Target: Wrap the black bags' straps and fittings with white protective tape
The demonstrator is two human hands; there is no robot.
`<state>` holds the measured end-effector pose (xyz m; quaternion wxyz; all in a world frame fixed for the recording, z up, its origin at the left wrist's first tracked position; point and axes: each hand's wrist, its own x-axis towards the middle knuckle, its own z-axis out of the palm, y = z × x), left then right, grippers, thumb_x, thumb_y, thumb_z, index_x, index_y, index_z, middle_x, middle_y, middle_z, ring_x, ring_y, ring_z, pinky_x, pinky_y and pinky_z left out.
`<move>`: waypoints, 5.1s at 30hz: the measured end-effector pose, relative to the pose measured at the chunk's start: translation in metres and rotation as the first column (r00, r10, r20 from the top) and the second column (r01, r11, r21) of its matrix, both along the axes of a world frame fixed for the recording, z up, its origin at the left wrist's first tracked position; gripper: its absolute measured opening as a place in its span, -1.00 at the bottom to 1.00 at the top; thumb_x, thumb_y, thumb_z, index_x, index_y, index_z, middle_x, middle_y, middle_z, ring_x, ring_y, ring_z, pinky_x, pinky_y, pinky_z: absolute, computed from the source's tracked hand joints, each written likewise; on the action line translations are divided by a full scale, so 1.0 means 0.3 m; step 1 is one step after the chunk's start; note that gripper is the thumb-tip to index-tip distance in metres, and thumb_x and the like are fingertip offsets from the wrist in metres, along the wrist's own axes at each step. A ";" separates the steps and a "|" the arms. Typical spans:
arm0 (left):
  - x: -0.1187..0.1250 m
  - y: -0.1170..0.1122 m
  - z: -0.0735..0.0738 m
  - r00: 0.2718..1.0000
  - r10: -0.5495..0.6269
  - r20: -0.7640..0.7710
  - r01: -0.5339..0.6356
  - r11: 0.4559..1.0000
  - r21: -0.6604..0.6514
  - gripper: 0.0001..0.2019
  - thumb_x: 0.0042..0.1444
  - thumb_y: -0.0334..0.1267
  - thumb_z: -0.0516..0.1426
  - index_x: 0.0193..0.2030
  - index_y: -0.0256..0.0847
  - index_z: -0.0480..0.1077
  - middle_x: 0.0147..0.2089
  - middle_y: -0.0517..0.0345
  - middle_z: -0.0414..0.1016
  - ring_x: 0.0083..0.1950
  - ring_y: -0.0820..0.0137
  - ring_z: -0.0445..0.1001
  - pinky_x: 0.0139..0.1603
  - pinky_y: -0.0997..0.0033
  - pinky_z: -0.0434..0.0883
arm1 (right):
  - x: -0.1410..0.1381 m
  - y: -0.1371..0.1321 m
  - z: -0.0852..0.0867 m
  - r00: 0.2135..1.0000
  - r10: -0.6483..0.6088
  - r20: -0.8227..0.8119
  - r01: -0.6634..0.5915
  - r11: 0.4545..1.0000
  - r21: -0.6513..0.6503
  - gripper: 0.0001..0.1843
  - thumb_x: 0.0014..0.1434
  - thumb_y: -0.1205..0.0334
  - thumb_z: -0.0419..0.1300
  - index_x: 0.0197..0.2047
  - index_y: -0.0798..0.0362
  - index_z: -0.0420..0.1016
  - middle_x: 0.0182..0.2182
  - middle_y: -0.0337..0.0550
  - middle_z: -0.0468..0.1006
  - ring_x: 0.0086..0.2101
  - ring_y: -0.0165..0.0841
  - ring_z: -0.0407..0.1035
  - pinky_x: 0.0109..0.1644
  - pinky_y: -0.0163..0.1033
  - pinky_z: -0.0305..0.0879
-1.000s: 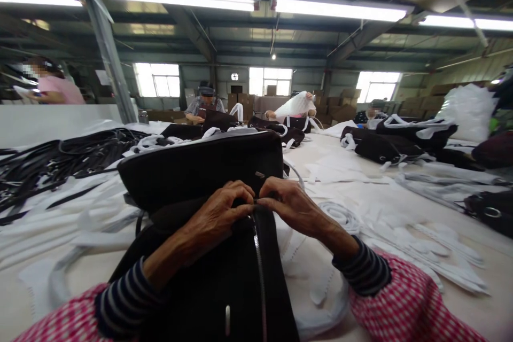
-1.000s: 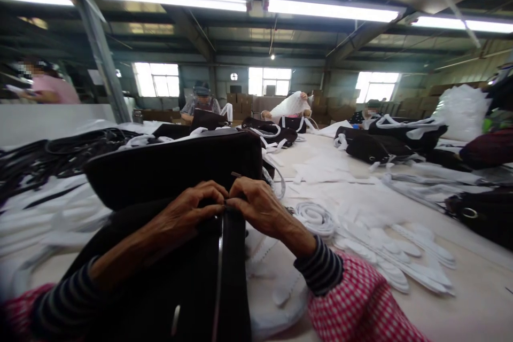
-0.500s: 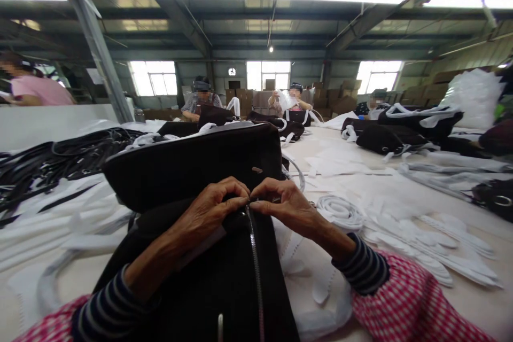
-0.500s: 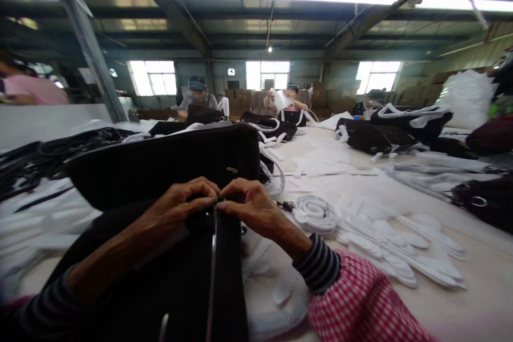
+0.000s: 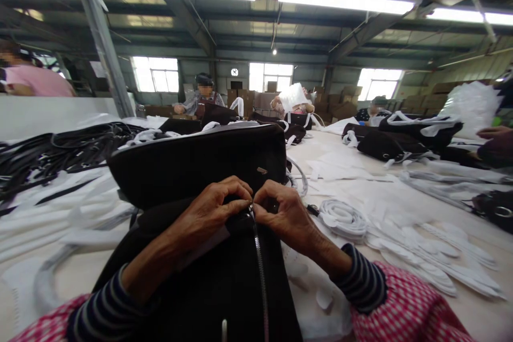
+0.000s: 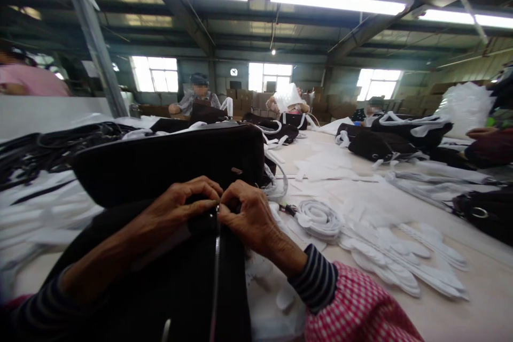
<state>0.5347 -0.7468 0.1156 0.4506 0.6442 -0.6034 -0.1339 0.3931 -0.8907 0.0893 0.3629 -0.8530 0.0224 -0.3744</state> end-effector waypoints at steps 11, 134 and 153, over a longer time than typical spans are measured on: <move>0.016 -0.011 -0.006 0.998 -0.032 -0.054 0.031 0.999 -0.014 -0.89 0.20 -0.23 0.25 -0.30 -0.17 0.58 -0.09 0.14 0.58 0.01 0.26 0.52 0.11 0.32 0.37 | 0.006 -0.028 -0.016 0.994 0.105 0.001 -0.104 0.979 0.174 -0.90 0.14 0.28 0.34 -0.41 0.06 0.57 -0.45 -0.29 0.50 -0.42 -0.43 0.31 -0.35 -0.30 0.16; -0.004 -0.021 -0.049 0.997 0.046 0.063 -0.040 0.995 -0.086 -0.96 0.19 -0.28 0.28 -0.26 -0.17 0.55 -0.11 0.13 0.55 -0.04 0.26 0.50 0.06 0.28 0.38 | 0.044 -0.052 0.137 0.861 0.293 -0.415 -0.013 0.829 0.559 -0.85 -0.26 0.21 0.29 -0.60 0.09 0.42 -0.71 -0.42 0.18 -0.63 -0.57 -0.06 -0.55 -0.35 -0.23; -0.023 -0.023 -0.091 0.910 0.154 0.384 -0.149 0.988 -0.045 -0.96 0.29 -0.32 0.20 -0.23 -0.16 0.46 -0.12 0.10 0.56 -0.06 0.23 0.47 -0.05 0.25 0.38 | 0.001 -0.069 0.089 0.891 0.208 -0.403 -0.161 0.976 0.149 -0.89 0.03 0.28 0.30 -0.37 0.11 0.65 -0.43 -0.23 0.54 -0.38 -0.38 0.32 -0.32 -0.29 0.17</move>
